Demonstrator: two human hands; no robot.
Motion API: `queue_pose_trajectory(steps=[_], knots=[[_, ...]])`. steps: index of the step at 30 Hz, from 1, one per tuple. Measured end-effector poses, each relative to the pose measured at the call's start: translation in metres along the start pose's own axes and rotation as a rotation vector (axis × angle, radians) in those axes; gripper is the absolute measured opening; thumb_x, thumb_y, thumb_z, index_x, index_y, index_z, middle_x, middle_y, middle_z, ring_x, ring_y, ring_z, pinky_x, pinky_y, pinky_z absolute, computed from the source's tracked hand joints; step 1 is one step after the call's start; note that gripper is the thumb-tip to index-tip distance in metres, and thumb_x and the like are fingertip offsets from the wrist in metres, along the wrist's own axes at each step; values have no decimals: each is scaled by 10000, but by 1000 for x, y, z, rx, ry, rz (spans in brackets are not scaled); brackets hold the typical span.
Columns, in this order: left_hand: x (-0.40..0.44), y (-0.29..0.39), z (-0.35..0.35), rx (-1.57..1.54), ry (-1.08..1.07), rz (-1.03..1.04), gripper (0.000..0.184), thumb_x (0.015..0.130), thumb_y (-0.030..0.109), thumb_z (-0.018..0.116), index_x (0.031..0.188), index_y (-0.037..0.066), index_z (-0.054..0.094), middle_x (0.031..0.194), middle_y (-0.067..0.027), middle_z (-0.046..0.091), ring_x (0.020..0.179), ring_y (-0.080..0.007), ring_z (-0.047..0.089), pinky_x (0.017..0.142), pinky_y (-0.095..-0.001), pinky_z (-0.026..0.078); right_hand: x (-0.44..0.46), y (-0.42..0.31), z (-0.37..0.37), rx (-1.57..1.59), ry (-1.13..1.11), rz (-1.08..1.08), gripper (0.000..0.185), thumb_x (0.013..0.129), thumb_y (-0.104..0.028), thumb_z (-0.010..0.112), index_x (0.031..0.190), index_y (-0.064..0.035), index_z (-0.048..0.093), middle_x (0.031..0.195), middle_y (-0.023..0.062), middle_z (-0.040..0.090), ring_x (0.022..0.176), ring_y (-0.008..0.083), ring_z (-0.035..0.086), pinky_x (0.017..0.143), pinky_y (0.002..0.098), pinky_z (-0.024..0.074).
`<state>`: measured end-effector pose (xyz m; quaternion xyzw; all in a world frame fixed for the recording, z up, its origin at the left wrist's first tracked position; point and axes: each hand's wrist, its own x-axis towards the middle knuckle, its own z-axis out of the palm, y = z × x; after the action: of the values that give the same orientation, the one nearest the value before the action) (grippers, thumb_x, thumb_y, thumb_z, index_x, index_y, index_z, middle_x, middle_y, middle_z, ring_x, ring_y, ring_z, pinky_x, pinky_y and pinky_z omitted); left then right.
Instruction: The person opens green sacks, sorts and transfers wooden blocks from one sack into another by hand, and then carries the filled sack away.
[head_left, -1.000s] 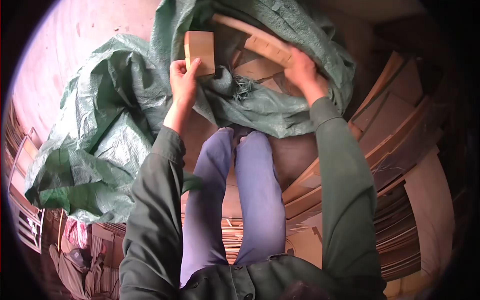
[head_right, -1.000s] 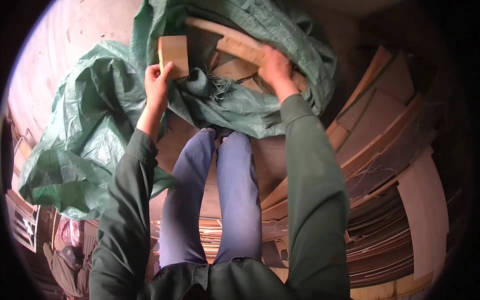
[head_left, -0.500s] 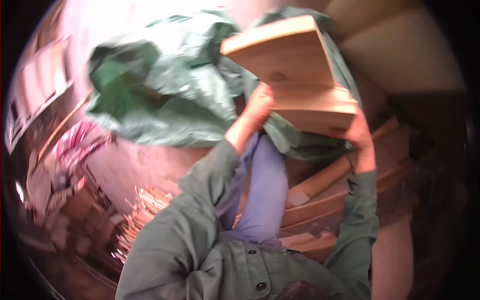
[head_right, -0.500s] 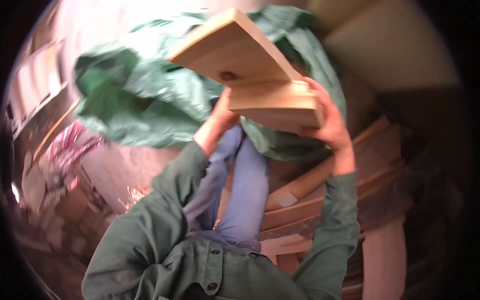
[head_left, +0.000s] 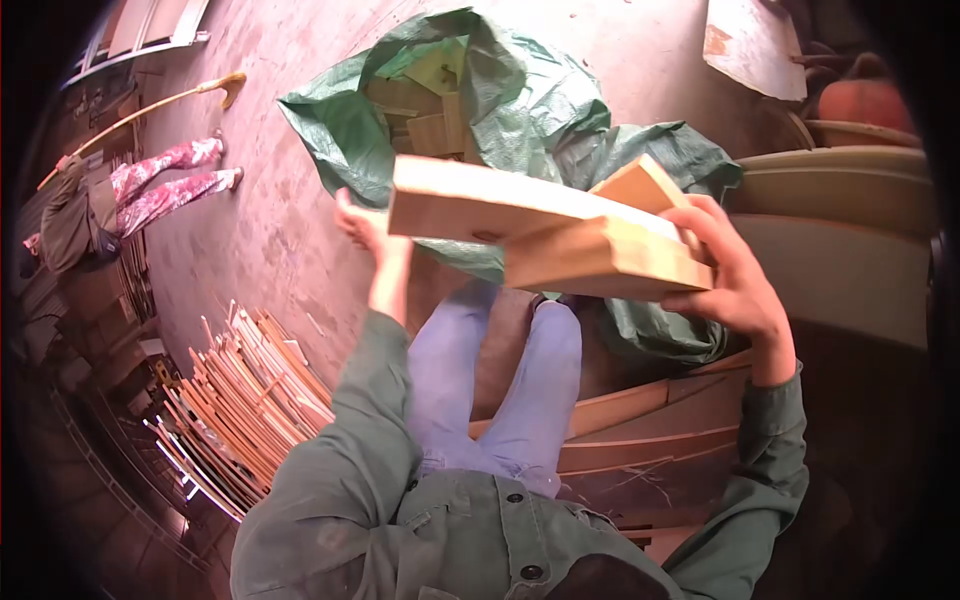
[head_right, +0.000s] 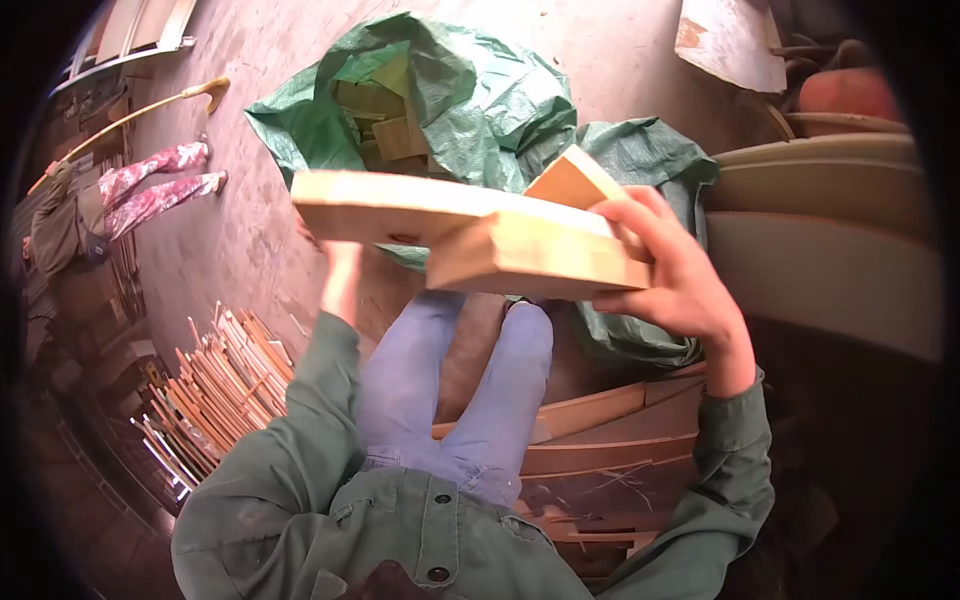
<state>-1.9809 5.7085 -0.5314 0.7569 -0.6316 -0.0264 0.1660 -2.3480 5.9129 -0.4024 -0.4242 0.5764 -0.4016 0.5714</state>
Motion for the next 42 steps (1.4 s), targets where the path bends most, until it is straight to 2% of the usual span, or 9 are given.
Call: queue_pose_trajectory(steps=[3, 6, 17, 21, 25, 30, 34, 38, 42], knots=[[49, -103, 55, -317, -252, -691, 1065, 639, 272, 829, 1419, 52, 138, 1385, -170, 321, 1230, -332, 384, 1007, -486, 318, 47, 9, 43, -60, -123, 154, 650, 645, -192, 814, 1196, -32, 509, 1140, 111, 448, 1117, 245, 459, 947, 328, 380], [59, -141, 71, -1014, -629, -955, 581, 784, 100, 712, 1277, -49, 442, 1211, -125, 559, 1055, -225, 554, 896, -366, 440, 98, 21, 94, 287, -178, 482, 632, 685, -190, 804, 1203, 17, 507, 1127, 131, 543, 1070, 232, 520, 944, 348, 398], [83, -133, -66, -958, -601, -469, 248, 929, 75, 539, 1166, 2, 553, 1055, -8, 606, 932, -64, 533, 837, -222, 417, 301, 62, 171, 836, 31, 711, 502, 812, -294, 692, 1162, 39, 555, 1062, 151, 647, 929, 232, 650, 820, 352, 529], [100, -118, -91, -923, -589, -440, 251, 916, 65, 552, 1158, -1, 564, 1091, -28, 611, 941, -81, 545, 851, -239, 421, 317, 96, 190, 531, 368, 661, 989, 759, -420, 724, 1431, -9, 125, 1420, 189, 319, 1218, 321, 443, 857, 476, 468], [106, -110, -94, -692, -636, -382, 295, 919, 94, 557, 1192, -18, 542, 1135, -84, 596, 982, -152, 548, 870, -294, 431, 249, 109, 218, 704, 59, 530, 402, 866, -219, 640, 1191, -2, 544, 1124, 111, 603, 952, 204, 617, 777, 333, 522], [91, -96, -69, -586, -681, -195, 395, 919, 126, 576, 1260, -36, 463, 1214, -132, 542, 1046, -185, 522, 912, -326, 416, 98, 159, 158, 1415, -154, 177, 363, 893, -203, 552, 1157, 43, 511, 1061, 202, 624, 831, 252, 666, 624, 334, 549], [68, -74, -81, -161, -402, 182, 459, 903, 149, 608, 1288, -29, 433, 1280, -171, 482, 1147, -227, 480, 960, -371, 384, -23, 250, 108, 1608, 279, -172, 436, 944, -285, 474, 1225, 49, 468, 1101, 225, 593, 837, 293, 661, 626, 352, 566], [37, 8, -91, 129, -19, 858, 506, 878, 167, 645, 1292, -23, 426, 1327, -175, 433, 1211, -243, 438, 984, -398, 351, -86, 353, 74, 652, 770, 713, 422, 889, -341, 548, 1197, -51, 555, 1148, 145, 613, 1040, 276, 602, 870, 402, 488], [-84, 133, -51, -315, -427, 1031, 382, 890, 68, 595, 1243, -5, 468, 1165, -106, 584, 1075, -190, 526, 901, -323, 370, -128, 455, 110, -448, 344, 993, 497, 818, -314, 590, 1254, -95, 499, 1208, 181, 564, 1116, 372, 517, 935, 427, 428]])
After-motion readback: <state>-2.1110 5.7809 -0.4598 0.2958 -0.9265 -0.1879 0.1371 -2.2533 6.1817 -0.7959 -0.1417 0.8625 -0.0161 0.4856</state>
